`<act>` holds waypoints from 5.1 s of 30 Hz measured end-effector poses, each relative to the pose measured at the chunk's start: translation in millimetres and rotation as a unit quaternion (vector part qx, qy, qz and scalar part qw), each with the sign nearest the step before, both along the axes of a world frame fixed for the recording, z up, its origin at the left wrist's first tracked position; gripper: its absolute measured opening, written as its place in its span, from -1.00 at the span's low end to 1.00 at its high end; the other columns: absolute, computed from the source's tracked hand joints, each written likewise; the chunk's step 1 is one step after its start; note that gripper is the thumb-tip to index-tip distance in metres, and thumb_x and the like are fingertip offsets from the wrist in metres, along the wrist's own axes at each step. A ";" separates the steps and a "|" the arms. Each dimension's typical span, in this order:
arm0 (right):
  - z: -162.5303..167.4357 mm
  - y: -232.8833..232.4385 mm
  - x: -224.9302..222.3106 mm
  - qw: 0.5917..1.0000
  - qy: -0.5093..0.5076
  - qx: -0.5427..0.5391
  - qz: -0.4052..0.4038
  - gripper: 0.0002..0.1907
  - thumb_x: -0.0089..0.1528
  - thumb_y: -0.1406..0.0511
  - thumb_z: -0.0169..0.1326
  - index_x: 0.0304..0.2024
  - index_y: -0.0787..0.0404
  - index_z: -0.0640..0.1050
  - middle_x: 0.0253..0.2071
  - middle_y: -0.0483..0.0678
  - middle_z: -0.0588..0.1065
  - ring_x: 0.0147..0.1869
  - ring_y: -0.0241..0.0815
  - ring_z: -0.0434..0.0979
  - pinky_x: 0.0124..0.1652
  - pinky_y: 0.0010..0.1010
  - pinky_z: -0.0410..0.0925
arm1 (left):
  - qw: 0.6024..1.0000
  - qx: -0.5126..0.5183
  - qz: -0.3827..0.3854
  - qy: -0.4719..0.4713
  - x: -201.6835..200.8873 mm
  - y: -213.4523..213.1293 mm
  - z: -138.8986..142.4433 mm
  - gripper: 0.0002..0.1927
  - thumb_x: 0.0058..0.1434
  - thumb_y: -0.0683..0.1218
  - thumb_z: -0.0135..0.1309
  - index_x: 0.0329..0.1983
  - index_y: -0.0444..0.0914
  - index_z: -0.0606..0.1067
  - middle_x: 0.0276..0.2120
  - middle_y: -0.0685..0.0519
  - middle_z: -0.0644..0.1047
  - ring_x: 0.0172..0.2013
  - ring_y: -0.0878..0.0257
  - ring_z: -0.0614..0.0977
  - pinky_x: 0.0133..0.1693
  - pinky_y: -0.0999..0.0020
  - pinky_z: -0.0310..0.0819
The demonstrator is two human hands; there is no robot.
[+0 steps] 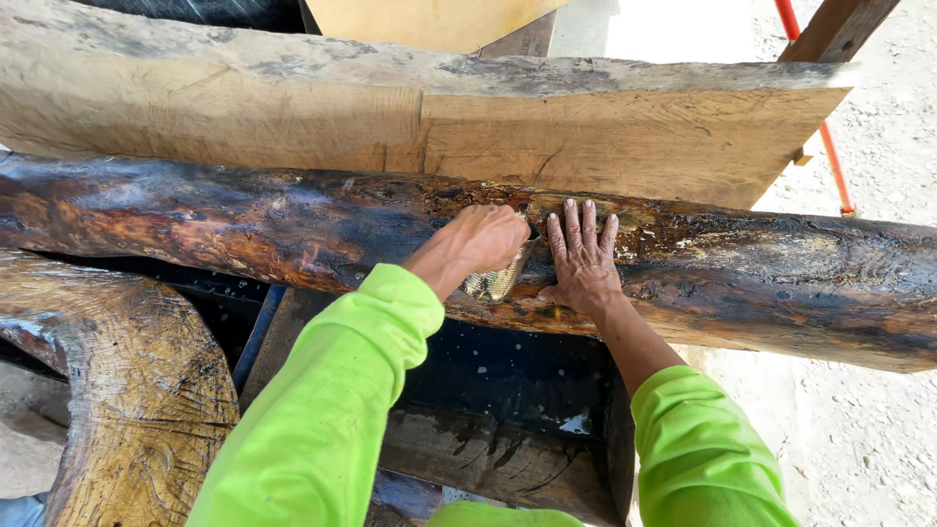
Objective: The person scoops dark liquid from a water trough with a tin can and pours it over large curved wooden timbers, rubbing the surface by hand to spread the liquid. They work progressively along the wood while another person pours liquid on a separate section.
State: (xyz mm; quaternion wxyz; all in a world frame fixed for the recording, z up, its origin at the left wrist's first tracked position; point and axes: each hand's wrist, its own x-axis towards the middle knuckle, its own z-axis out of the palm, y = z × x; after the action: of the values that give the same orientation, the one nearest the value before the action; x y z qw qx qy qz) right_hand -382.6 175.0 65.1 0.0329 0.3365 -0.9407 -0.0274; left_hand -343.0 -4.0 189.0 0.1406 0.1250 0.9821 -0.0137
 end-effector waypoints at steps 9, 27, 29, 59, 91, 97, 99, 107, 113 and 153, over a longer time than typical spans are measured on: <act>0.8 -3.0 -1.4 0.999 -0.016 0.041 -0.018 0.47 -0.11 -0.39 0.24 0.56 0.17 -0.10 0.60 0.24 -0.27 0.63 0.35 -0.44 0.38 0.45 -0.36 | 0.998 -0.056 0.008 0.011 -23.6 -6.9 -3.7 -0.80 0.31 -0.23 -0.03 -0.26 -0.28 0.63 -0.27 -0.16 0.67 -0.28 0.01 0.75 -0.28 0.06 0.65; 14.4 -4.9 4.3 0.998 -0.032 0.055 -0.029 0.42 -0.05 -0.36 0.23 0.56 0.17 -0.11 0.60 0.23 -0.29 0.63 0.35 -0.47 0.38 0.44 -0.36 | 0.993 -0.104 0.044 0.020 -30.1 -27.3 0.4 -0.86 0.17 -0.19 0.15 -0.23 -0.24 0.67 -0.16 -0.15 0.67 -0.12 -0.03 0.72 -0.12 0.07 0.62; 15.5 -5.2 5.0 0.997 -0.033 0.059 -0.029 0.43 -0.06 -0.37 0.23 0.56 0.16 -0.11 0.60 0.22 -0.29 0.63 0.34 -0.46 0.38 0.44 -0.36 | 0.993 -0.111 0.023 0.009 -33.7 -13.9 2.4 -0.86 0.17 -0.21 0.15 -0.23 -0.27 0.66 -0.17 -0.16 0.68 -0.14 0.01 0.73 -0.13 0.06 0.61; 7.0 -8.2 3.9 0.999 -0.008 0.044 -0.031 0.51 -0.17 -0.41 0.25 0.55 0.18 -0.07 0.60 0.25 -0.24 0.64 0.34 -0.41 0.37 0.45 -0.33 | 0.991 -0.108 0.073 -0.029 7.3 -54.4 -3.3 -0.86 0.15 -0.17 0.15 -0.25 -0.20 0.67 -0.17 -0.13 0.67 -0.14 -0.02 0.72 -0.12 0.08 0.60; -4.9 0.5 4.5 0.999 0.049 -0.002 0.023 0.40 -0.09 -0.38 0.19 0.54 0.23 0.02 0.58 0.30 -0.14 0.63 0.38 -0.30 0.38 0.44 -0.27 | 0.997 -0.069 0.016 -0.042 30.0 -11.0 4.1 -0.85 0.13 -0.27 0.09 -0.29 -0.30 0.65 -0.20 -0.16 0.67 -0.18 -0.07 0.72 -0.16 0.03 0.62; -7.0 53.6 -12.4 0.998 0.044 -0.041 0.028 0.30 0.02 -0.35 0.09 0.52 0.29 0.02 0.58 0.19 -0.12 0.65 0.16 -0.27 0.43 0.32 -0.30 | 0.998 -0.061 -0.007 -0.008 -0.4 24.4 20.9 -0.85 0.12 -0.22 0.13 -0.26 -0.26 0.66 -0.20 -0.16 0.66 -0.15 -0.08 0.71 -0.15 0.02 0.61; -7.3 79.1 -13.6 0.998 0.045 -0.046 0.013 0.27 0.04 -0.34 0.06 0.52 0.28 0.01 0.58 0.17 -0.12 0.65 0.15 -0.27 0.43 0.29 -0.30 | 0.998 -0.063 -0.007 -0.019 -9.0 40.2 23.5 -0.84 0.14 -0.22 0.13 -0.25 -0.25 0.66 -0.19 -0.15 0.67 -0.15 -0.06 0.72 -0.14 0.04 0.61; -4.3 128.5 -10.7 0.999 0.032 -0.027 -0.035 0.21 0.06 -0.34 0.00 0.53 0.17 0.00 0.60 0.06 -0.13 0.66 0.05 -0.28 0.46 0.26 -0.33 | 0.997 -0.053 -0.044 0.018 -40.2 101.2 17.8 -0.82 0.17 -0.16 0.15 -0.19 -0.23 0.66 -0.17 -0.12 0.67 -0.12 -0.04 0.71 -0.13 0.04 0.60; -7.0 125.1 -8.0 0.996 0.003 -0.026 -0.083 0.33 0.01 -0.35 0.09 0.54 0.27 -0.05 0.59 0.20 -0.16 0.66 0.16 -0.31 0.48 0.12 -0.35 | 0.997 -0.052 -0.050 -0.026 -56.0 135.9 12.3 -0.74 0.14 -0.08 0.24 -0.11 -0.23 0.65 -0.03 -0.12 0.62 0.02 -0.07 0.64 0.03 -0.06 0.47; -12.9 156.7 -14.9 0.987 0.011 -0.130 -0.094 0.56 -0.31 -0.27 0.39 0.55 0.24 0.03 0.58 0.27 -0.07 0.65 0.35 -0.26 0.44 0.36 -0.39 | 0.992 0.108 0.057 -0.027 95.2 29.8 -65.5 -0.81 0.22 -0.29 0.02 -0.14 -0.36 0.58 -0.32 -0.28 0.65 -0.30 -0.06 0.72 -0.20 0.06 0.62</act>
State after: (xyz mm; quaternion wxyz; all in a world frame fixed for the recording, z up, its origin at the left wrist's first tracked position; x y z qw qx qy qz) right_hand -397.4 331.7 52.2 0.0839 0.2389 -0.9633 0.0889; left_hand -247.7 25.8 123.4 0.1533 0.0837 0.9791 0.1038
